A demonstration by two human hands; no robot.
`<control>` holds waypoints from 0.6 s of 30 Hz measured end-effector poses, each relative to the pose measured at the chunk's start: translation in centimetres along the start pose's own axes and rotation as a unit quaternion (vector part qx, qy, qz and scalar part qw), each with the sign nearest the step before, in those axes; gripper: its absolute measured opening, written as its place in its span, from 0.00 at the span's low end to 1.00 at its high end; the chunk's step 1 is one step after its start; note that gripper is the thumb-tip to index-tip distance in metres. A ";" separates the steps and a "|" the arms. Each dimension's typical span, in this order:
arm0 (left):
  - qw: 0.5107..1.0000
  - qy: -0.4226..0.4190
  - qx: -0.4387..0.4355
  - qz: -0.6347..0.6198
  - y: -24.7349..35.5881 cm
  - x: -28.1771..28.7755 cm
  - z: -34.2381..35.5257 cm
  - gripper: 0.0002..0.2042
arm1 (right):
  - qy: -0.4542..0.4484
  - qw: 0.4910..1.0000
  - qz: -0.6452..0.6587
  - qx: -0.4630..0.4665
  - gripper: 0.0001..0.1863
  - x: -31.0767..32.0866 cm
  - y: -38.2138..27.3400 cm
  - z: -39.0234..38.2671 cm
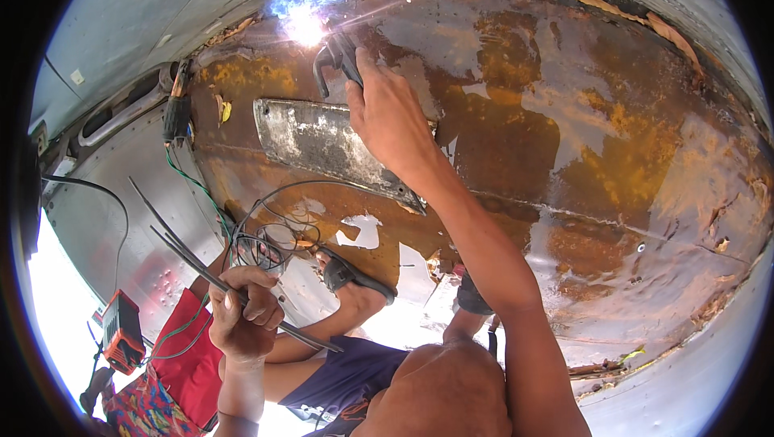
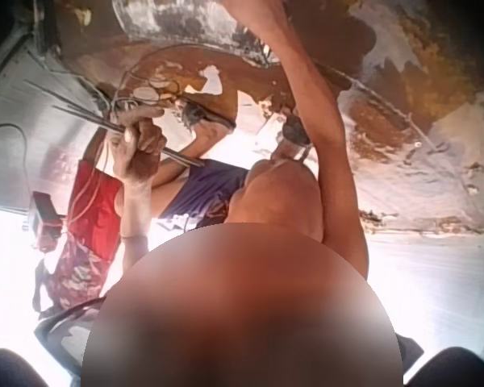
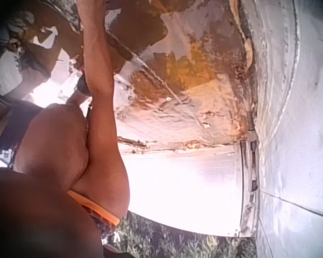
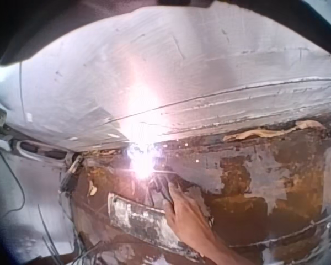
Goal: The person sits in the bed of a truck and uses a welding machine to weld a metal patch onto the rusty floor. They adjust the welding rod and torch, then apply welds to the seam of the patch.
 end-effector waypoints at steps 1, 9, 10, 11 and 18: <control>1.000 0.004 0.025 -0.014 -0.9 0.3 0.0 0.26 | -0.002 1.000 -0.001 -0.003 0.25 0.0 0.0 0.0; 0.998 0.022 0.052 -0.001 -4.1 1.9 0.7 0.23 | -0.018 1.000 0.011 -0.008 0.23 -0.3 0.3 0.2; 0.998 0.024 0.053 -0.002 -4.3 2.1 0.6 0.23 | 0.002 1.000 -0.007 0.012 0.24 -0.1 0.2 0.2; 0.998 0.025 0.055 -0.003 -4.5 2.3 0.6 0.23 | 0.021 0.999 -0.024 0.032 0.25 -0.2 0.4 0.0; 0.994 0.062 0.084 -0.031 -5.7 3.0 0.2 0.23 | -0.013 1.000 -0.004 -0.016 0.25 -0.2 0.2 0.1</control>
Point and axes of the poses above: each hand's wrist, its own z-axis towards the middle knuckle, its own x-axis out of the back of the hand, y = z × x, the point moved 8 cm from there along z, towards the middle knuckle, and after that the axes turned 14 degrees about x, right-handed, at the moved point
